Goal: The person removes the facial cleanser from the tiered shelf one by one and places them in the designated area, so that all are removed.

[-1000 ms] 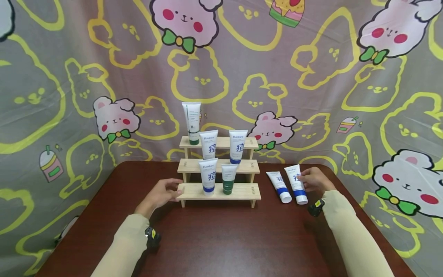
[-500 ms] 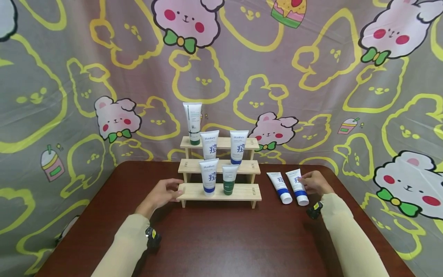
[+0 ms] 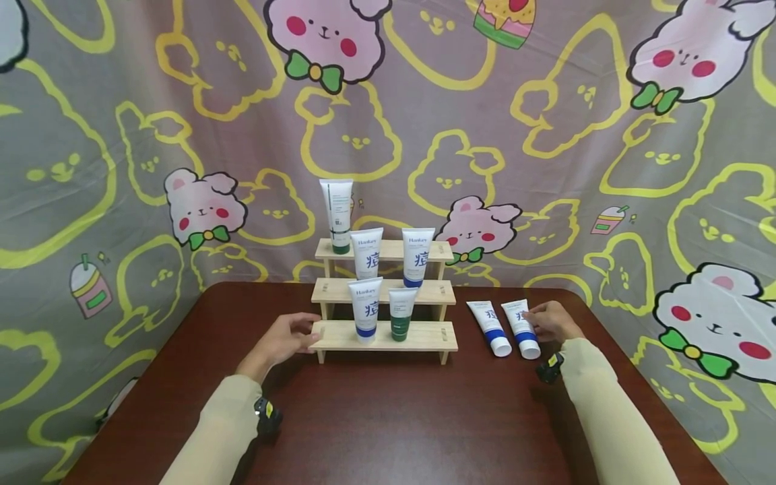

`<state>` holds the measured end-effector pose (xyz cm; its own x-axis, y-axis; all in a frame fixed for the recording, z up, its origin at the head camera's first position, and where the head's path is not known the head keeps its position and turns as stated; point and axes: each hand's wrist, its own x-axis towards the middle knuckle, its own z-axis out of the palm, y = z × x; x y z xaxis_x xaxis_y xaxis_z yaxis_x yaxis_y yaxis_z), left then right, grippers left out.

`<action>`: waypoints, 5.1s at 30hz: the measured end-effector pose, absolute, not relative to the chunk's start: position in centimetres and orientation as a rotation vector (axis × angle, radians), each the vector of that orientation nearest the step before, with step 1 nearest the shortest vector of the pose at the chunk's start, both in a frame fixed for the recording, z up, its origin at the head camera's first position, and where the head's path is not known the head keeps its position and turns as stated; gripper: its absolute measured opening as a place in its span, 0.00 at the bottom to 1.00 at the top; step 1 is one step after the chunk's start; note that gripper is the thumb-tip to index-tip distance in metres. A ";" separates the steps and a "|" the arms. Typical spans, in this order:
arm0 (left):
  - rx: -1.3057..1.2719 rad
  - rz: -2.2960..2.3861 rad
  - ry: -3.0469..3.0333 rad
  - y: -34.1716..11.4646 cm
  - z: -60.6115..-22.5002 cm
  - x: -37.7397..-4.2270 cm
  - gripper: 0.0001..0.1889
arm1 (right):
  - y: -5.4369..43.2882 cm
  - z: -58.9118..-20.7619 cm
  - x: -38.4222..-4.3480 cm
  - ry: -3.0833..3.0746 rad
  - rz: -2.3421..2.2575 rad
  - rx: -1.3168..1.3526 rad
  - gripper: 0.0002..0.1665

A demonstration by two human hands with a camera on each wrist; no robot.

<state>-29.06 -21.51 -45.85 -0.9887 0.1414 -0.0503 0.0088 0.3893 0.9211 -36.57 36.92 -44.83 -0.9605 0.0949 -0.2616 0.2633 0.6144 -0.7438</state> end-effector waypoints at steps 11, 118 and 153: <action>0.122 1.681 2.505 -21.4 -45.8 -29.0 0.24 | 37.2 -44.5 -36.5 2.642 -1.205 0.284 0.28; 0.133 1.696 2.490 -21.4 -45.9 -29.1 0.24 | 22.7 -27.7 -34.1 2.801 -1.395 -0.421 0.25; 0.128 1.717 2.455 -21.3 -45.8 -28.8 0.25 | 23.4 -28.7 -34.0 2.726 -1.480 -0.476 0.25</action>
